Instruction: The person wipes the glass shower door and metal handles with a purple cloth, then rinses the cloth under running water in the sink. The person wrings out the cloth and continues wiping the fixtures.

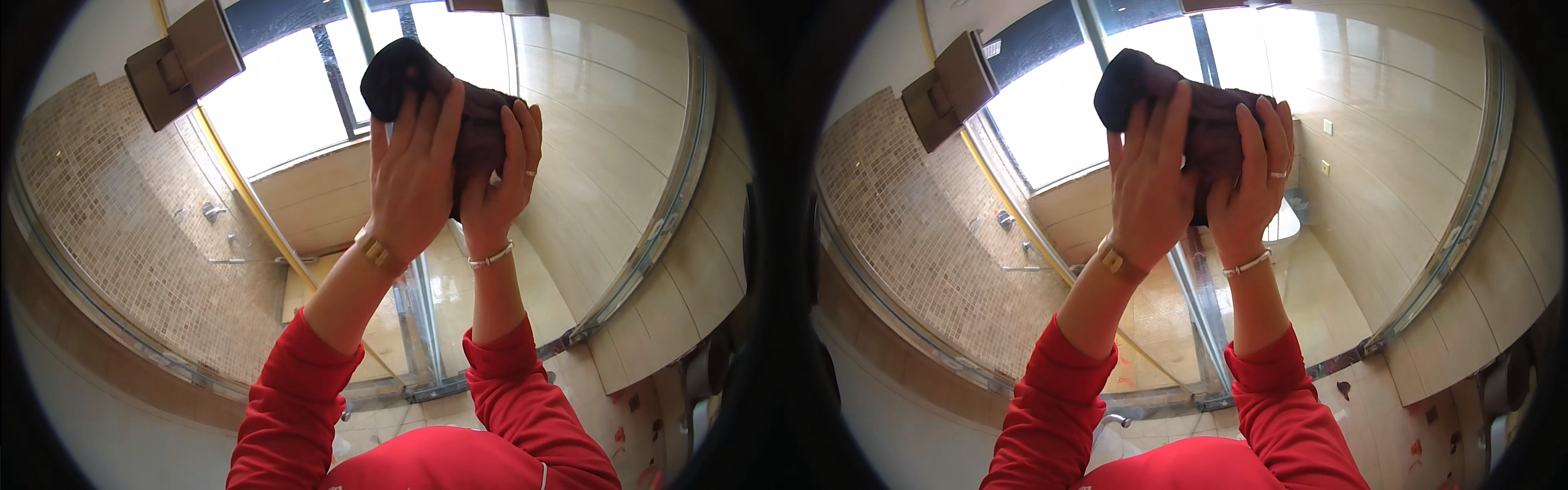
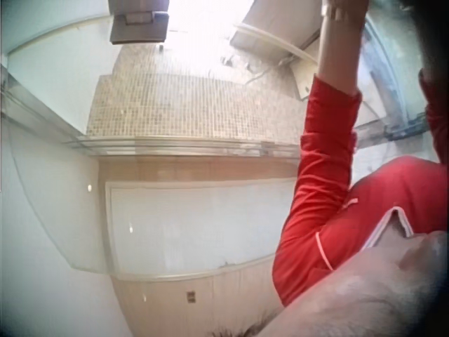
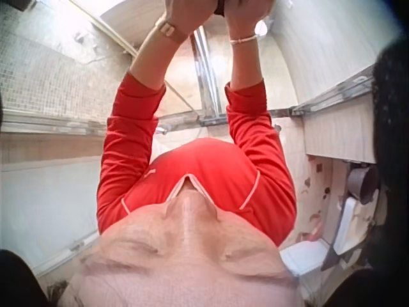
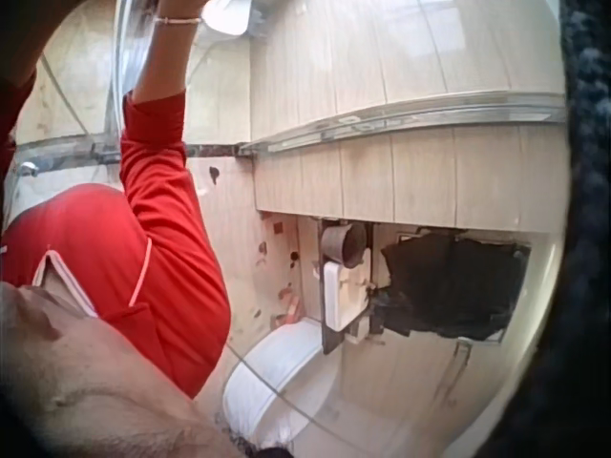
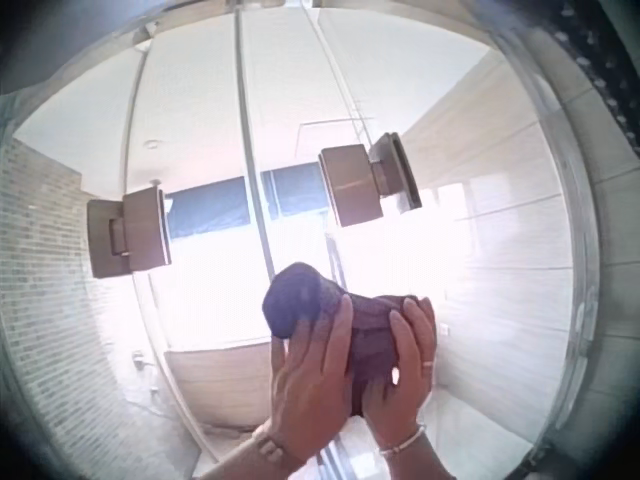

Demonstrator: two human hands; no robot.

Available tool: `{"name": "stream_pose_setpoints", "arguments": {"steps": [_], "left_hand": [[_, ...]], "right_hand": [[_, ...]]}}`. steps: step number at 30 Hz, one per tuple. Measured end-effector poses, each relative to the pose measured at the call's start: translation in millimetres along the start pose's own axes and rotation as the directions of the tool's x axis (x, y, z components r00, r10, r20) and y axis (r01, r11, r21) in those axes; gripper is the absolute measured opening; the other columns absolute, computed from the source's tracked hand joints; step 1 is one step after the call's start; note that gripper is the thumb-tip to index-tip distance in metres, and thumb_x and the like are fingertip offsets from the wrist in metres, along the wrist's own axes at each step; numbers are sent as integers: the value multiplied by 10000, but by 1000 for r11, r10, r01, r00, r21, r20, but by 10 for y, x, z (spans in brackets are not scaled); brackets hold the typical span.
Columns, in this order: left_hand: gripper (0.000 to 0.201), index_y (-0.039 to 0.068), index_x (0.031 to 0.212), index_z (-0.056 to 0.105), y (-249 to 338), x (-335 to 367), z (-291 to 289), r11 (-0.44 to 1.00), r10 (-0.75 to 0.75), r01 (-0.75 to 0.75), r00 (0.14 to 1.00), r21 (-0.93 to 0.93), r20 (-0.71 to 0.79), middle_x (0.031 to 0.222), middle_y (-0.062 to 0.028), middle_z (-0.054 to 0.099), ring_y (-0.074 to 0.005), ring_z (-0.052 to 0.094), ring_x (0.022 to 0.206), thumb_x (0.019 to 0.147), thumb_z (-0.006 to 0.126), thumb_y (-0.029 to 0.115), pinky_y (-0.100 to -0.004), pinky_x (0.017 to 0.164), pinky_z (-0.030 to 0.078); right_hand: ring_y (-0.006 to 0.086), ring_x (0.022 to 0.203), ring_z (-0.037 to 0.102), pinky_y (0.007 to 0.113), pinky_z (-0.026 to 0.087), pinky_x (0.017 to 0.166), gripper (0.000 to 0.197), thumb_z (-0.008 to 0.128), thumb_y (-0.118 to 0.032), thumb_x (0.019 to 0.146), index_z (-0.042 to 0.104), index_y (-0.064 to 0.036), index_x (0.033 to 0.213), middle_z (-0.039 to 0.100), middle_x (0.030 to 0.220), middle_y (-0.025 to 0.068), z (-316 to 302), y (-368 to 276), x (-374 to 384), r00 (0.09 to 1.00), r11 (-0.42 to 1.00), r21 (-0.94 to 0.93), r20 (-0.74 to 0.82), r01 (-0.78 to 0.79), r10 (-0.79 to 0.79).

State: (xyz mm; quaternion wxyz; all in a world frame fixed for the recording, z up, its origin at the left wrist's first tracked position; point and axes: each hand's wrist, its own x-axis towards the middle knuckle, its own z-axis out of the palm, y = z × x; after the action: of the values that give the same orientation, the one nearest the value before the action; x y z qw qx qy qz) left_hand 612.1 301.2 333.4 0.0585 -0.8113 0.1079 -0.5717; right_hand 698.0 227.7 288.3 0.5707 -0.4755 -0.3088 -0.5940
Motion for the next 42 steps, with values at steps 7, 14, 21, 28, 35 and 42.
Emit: {"name": "stream_pose_setpoints", "arguments": {"steps": [7,14,21,28,35,42], "left_hand": [[559,110,1333,446,334,-842,350,992,33,-76,922,97,385,1368,-165,428,-328,381,1284,779,523,115,-484,1011,290],[457,140,1254,516,688,-2870,625,985,164,-95,756,-141,634,1215,-81,542,-177,476,1196,798,530,115,-455,1087,265],[490,152,1292,508,561,-2347,547,997,78,-61,838,-49,541,1204,-111,559,-224,504,1169,805,508,105,-459,1055,288],[596,17,1368,389,95,-509,-23,996,-83,84,993,-13,83,992,-207,586,-320,574,988,798,563,26,-472,950,378],[555,167,1372,446,-302,245,-338,933,1,35,995,357,-101,1401,-161,405,-374,180,1395,828,551,139,-553,1095,61],[614,100,1351,453,-323,-1244,-376,872,-289,206,948,443,129,1324,-215,403,-454,149,1380,745,517,174,-650,1056,-10]], "right_hand": [[428,1255,389,521,325,1034,392,514,-248,917,497,-9,1227,443,1316,196,-478,272,-1141,1000,991,-136,22,-14,17],[493,1286,304,570,290,1044,520,577,-199,877,367,31,1293,340,1366,267,-1514,268,-3229,867,907,-365,360,-210,345],[471,1332,252,548,228,1084,618,590,-167,860,299,44,1362,281,1421,277,-1263,132,-2482,859,917,-352,394,-188,327],[411,1347,254,516,215,1099,662,481,45,671,414,0,1328,331,1412,197,-302,-113,-293,973,991,-114,213,-67,90],[404,1336,264,519,198,1092,664,464,50,659,514,-135,1294,357,1404,156,146,-239,615,991,991,-124,129,54,-38],[429,1332,252,576,205,1052,479,482,-365,824,562,-204,1268,351,1436,139,-96,-345,-890,922,993,-81,383,91,-54]]}}
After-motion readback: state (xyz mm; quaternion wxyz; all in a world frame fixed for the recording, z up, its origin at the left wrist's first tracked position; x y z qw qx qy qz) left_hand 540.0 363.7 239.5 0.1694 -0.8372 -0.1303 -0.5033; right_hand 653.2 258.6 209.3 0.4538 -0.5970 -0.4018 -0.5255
